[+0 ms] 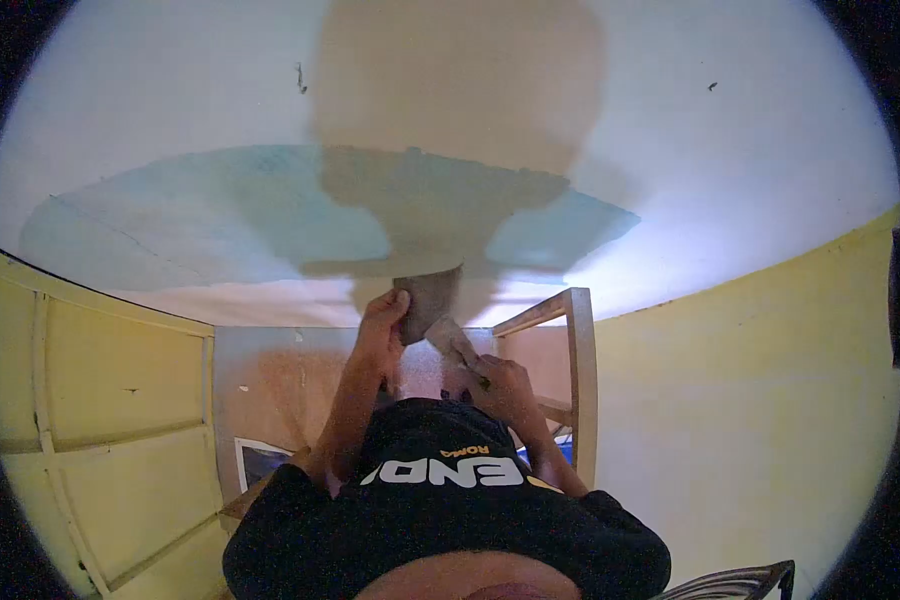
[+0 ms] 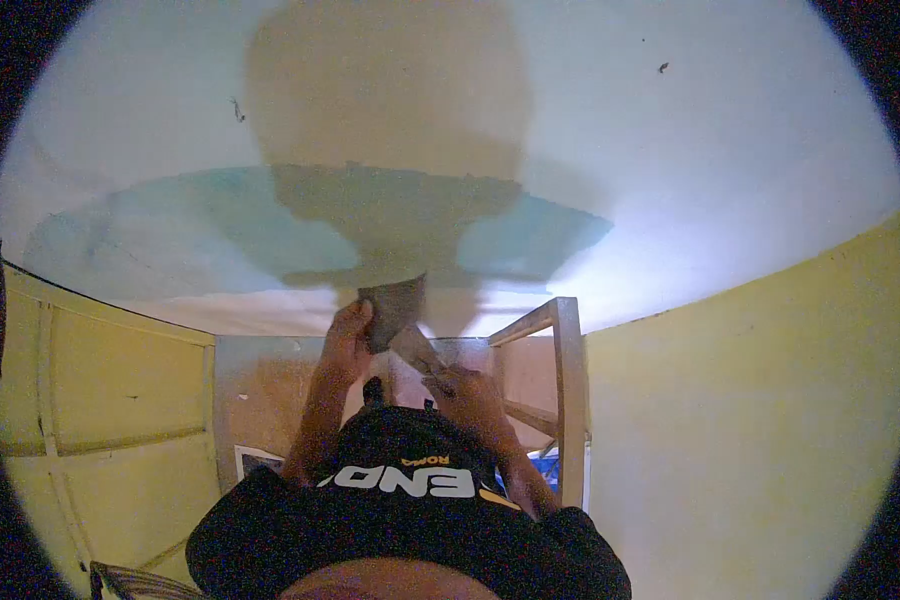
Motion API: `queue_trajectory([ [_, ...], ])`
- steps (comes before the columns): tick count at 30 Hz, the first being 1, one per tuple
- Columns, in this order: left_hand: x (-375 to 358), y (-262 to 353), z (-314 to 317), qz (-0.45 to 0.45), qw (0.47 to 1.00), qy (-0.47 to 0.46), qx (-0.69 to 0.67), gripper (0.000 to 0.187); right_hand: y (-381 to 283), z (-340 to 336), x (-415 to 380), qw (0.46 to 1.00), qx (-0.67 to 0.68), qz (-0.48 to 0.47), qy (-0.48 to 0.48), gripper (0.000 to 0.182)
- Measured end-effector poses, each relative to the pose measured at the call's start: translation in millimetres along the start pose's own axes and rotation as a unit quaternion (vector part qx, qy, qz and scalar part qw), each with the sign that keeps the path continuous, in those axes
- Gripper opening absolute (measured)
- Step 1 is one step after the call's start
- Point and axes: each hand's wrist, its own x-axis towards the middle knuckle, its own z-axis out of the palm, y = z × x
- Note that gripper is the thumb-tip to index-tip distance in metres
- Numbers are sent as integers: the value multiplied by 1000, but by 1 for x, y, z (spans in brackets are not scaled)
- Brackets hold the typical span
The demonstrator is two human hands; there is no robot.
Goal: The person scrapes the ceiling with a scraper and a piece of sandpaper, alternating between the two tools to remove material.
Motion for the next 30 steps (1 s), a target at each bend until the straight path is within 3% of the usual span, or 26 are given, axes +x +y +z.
queue_trajectory([
  [2,-9,21,0,40,999,-7,13,32,0,-7,-7,999,-26,26,-5,46],
  [5,-16,32,3,78,986,-10,147,33,19,-7,-16,999,14,38,-8,47],
  [8,-19,31,4,34,911,-66,405,31,28,-14,-17,951,264,58,-152,50],
  [11,-20,37,21,-16,876,-264,404,29,6,-35,-12,873,434,89,-201,50],
  [14,-20,58,20,-40,878,-245,408,29,28,-31,-12,877,440,39,-191,49],
  [17,-20,74,-9,-61,879,-188,434,30,58,-12,-23,814,548,172,-92,51],
  [20,-17,72,-9,-34,896,-165,412,30,44,-35,-21,796,584,157,-16,45],
  [23,-7,22,-15,-28,934,-41,354,31,7,-48,-14,863,475,158,58,41],
  [27,0,-22,8,-72,986,-29,146,38,0,-26,-9,974,214,39,66,47],
  [29,-1,-24,17,-85,995,-29,53,43,-12,-29,-7,997,81,20,9,48],
  [30,-1,-22,18,-75,995,-29,52,41,-22,-29,-9,995,74,58,9,46],
])
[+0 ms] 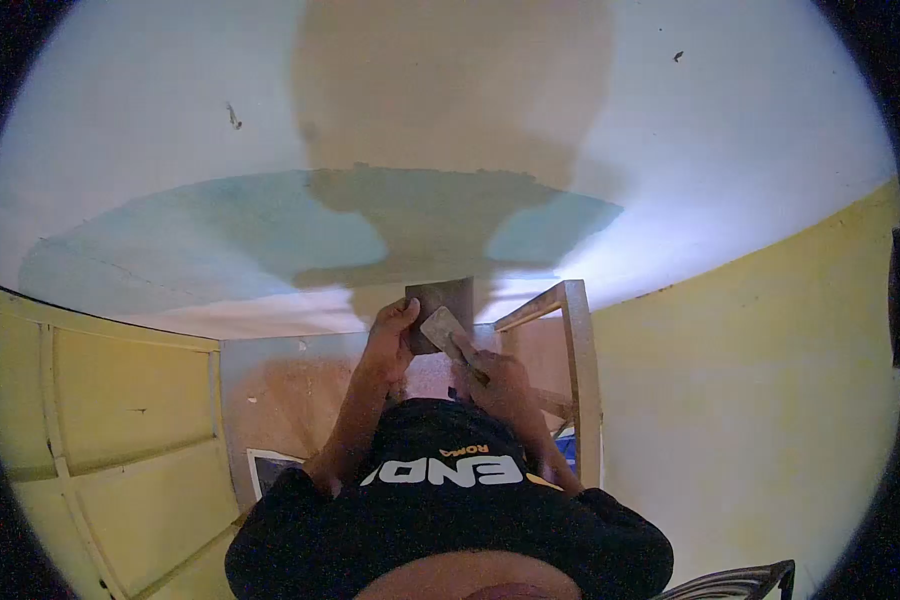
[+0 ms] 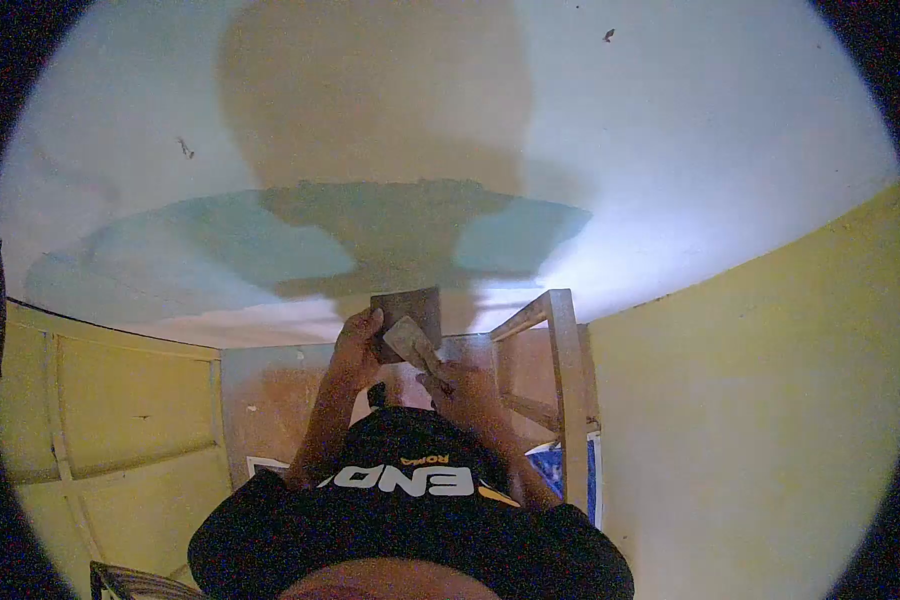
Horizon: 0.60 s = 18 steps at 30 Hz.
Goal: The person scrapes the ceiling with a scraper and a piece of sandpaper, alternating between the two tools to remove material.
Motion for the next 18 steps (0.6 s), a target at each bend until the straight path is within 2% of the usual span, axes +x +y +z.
queue_trajectory([
  [3,-3,10,0,35,999,9,21,37,9,-6,-6,997,-46,12,-68,46],
  [5,-12,19,1,55,996,23,66,34,55,14,-10,995,3,-94,-45,37],
  [7,-18,34,-6,7,940,-92,328,33,61,11,-12,987,124,-57,-89,35],
  [8,-21,40,-6,-18,882,-144,449,33,63,7,-17,964,218,36,-147,35],
  [9,-26,44,-2,-20,874,-181,450,32,61,3,-21,921,307,128,-202,35],
  [12,-26,52,8,0,844,-284,454,27,88,0,-23,890,367,124,-240,35],
  [14,-28,61,6,-15,851,-249,463,26,94,-5,-23,896,371,58,-237,42],
  [16,-30,68,-4,-38,866,-203,455,27,99,-8,-23,885,415,76,-199,49],
  [18,-32,72,-16,-73,890,-147,426,28,97,-10,-25,854,484,143,-126,54],
])
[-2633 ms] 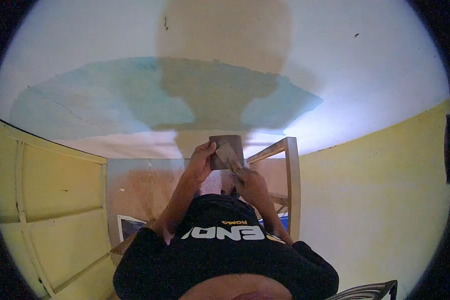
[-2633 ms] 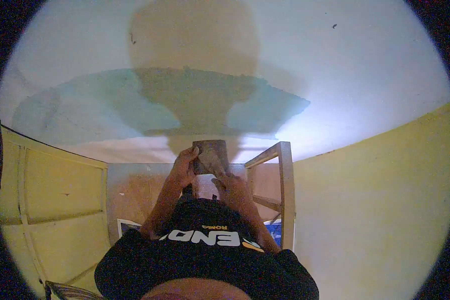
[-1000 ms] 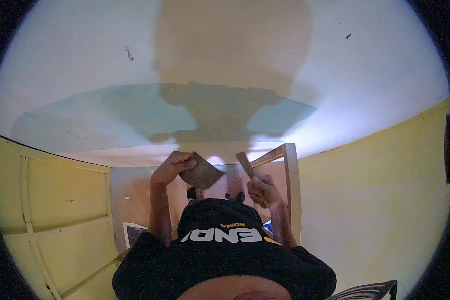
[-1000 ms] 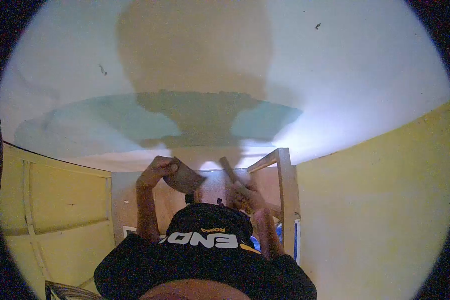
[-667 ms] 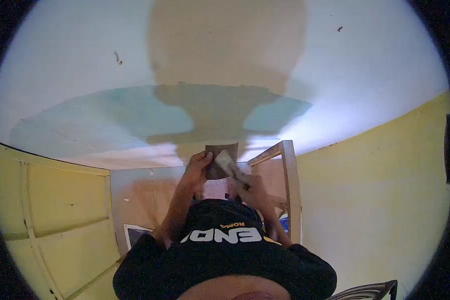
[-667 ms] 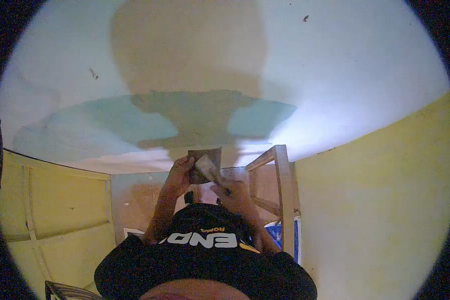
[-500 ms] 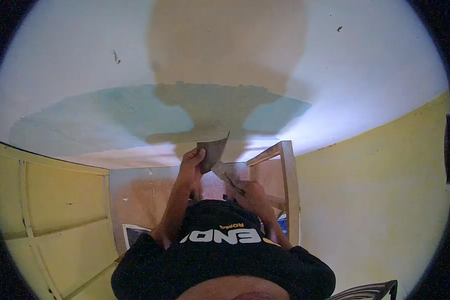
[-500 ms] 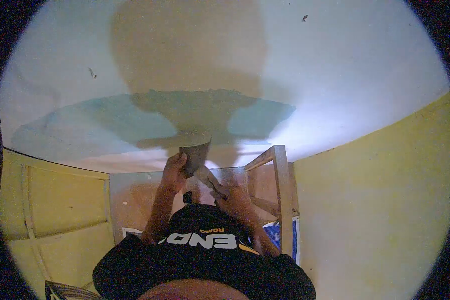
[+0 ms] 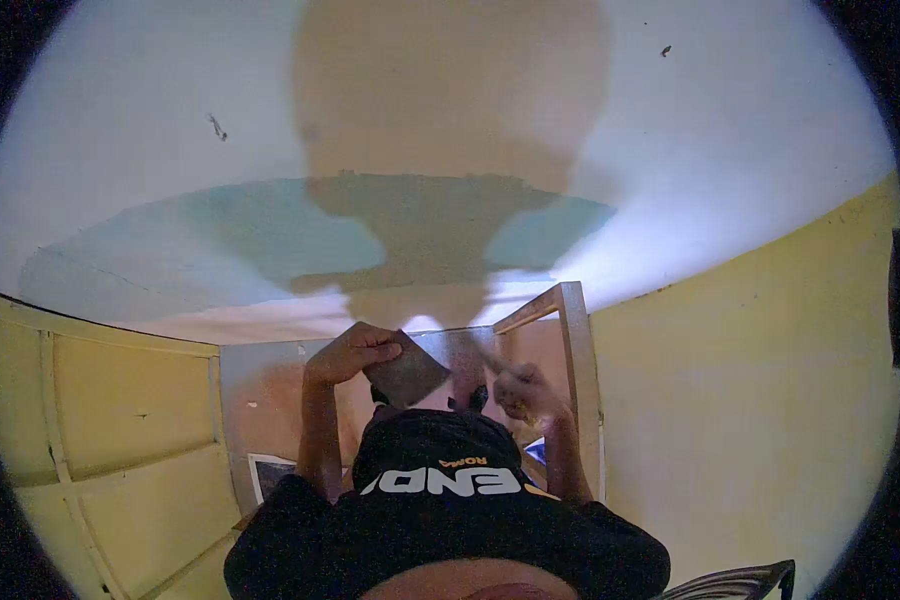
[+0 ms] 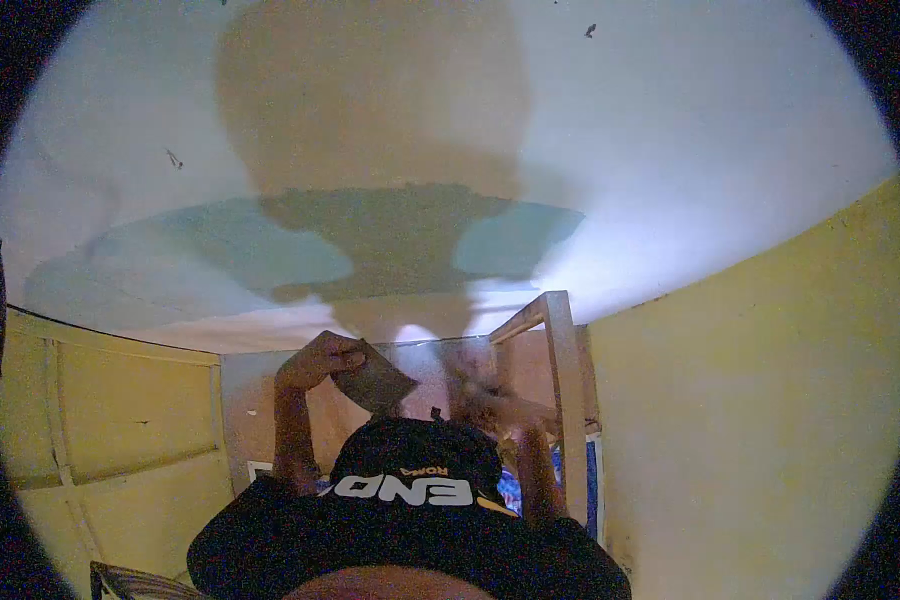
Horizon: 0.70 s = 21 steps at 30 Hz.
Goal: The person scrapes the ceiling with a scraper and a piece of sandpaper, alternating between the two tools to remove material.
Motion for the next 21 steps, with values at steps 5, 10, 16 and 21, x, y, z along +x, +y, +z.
queue_trajectory([
  [5,14,-14,26,-13,989,105,-101,32,-26,4,7,988,-55,-93,108,55],
  [10,64,-79,71,-3,919,121,-376,44,-23,27,19,970,-214,-52,107,50],
  [16,65,-71,60,91,851,123,-502,38,-21,27,8,952,-302,-45,17,46],
  [21,49,-37,38,66,964,162,-199,30,-3,-2,3,957,-269,-19,-109,52],
])
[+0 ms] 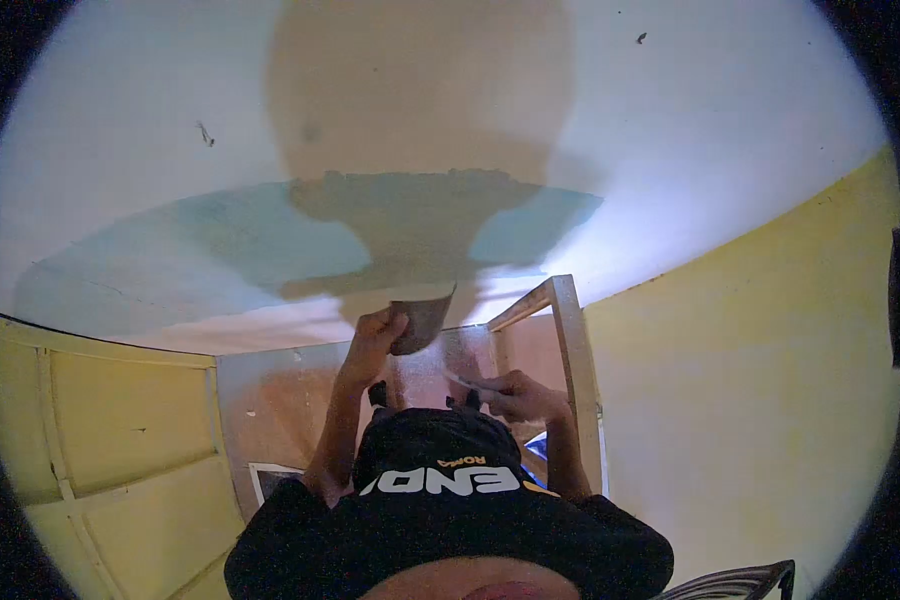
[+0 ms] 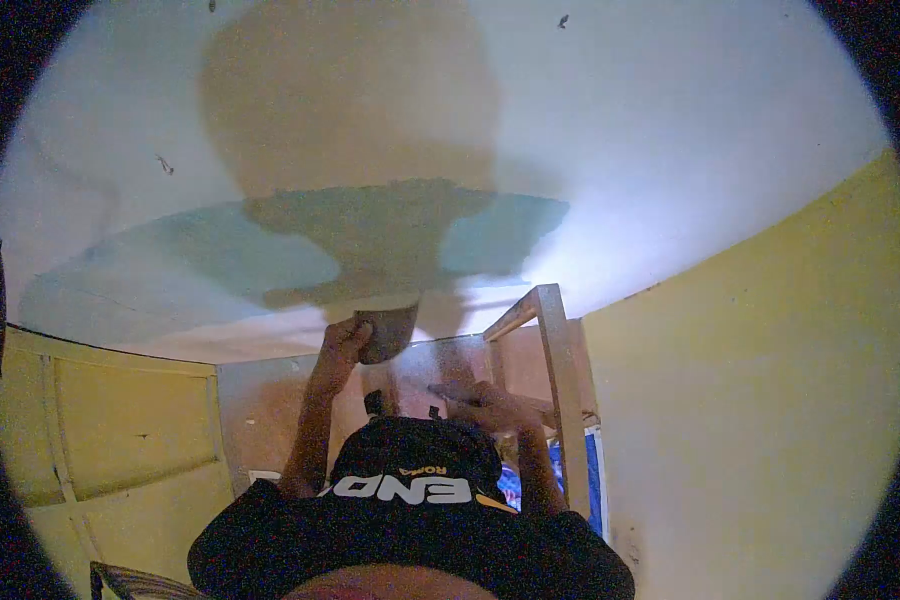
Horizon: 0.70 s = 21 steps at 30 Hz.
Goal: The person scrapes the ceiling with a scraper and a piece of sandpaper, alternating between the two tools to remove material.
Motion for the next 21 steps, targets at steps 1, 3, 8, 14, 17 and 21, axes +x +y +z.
queue_trajectory([
  [1,1,12,2,-4,989,-37,144,29,2,0,0,996,76,-14,-42,52],
  [3,0,16,3,-22,952,-106,285,25,3,7,0,969,236,-20,-71,50],
  [8,-2,29,-8,-21,974,-196,114,29,27,10,-2,907,420,8,24,36],
  [14,-1,13,-22,-32,994,-92,-40,34,2,4,-2,848,500,-40,169,32],
  [17,2,-9,-4,-59,996,-40,-63,37,-3,8,7,933,198,-4,301,33],
  [21,6,-24,30,-98,964,-49,-243,43,-35,31,20,896,-216,-133,366,48],
])
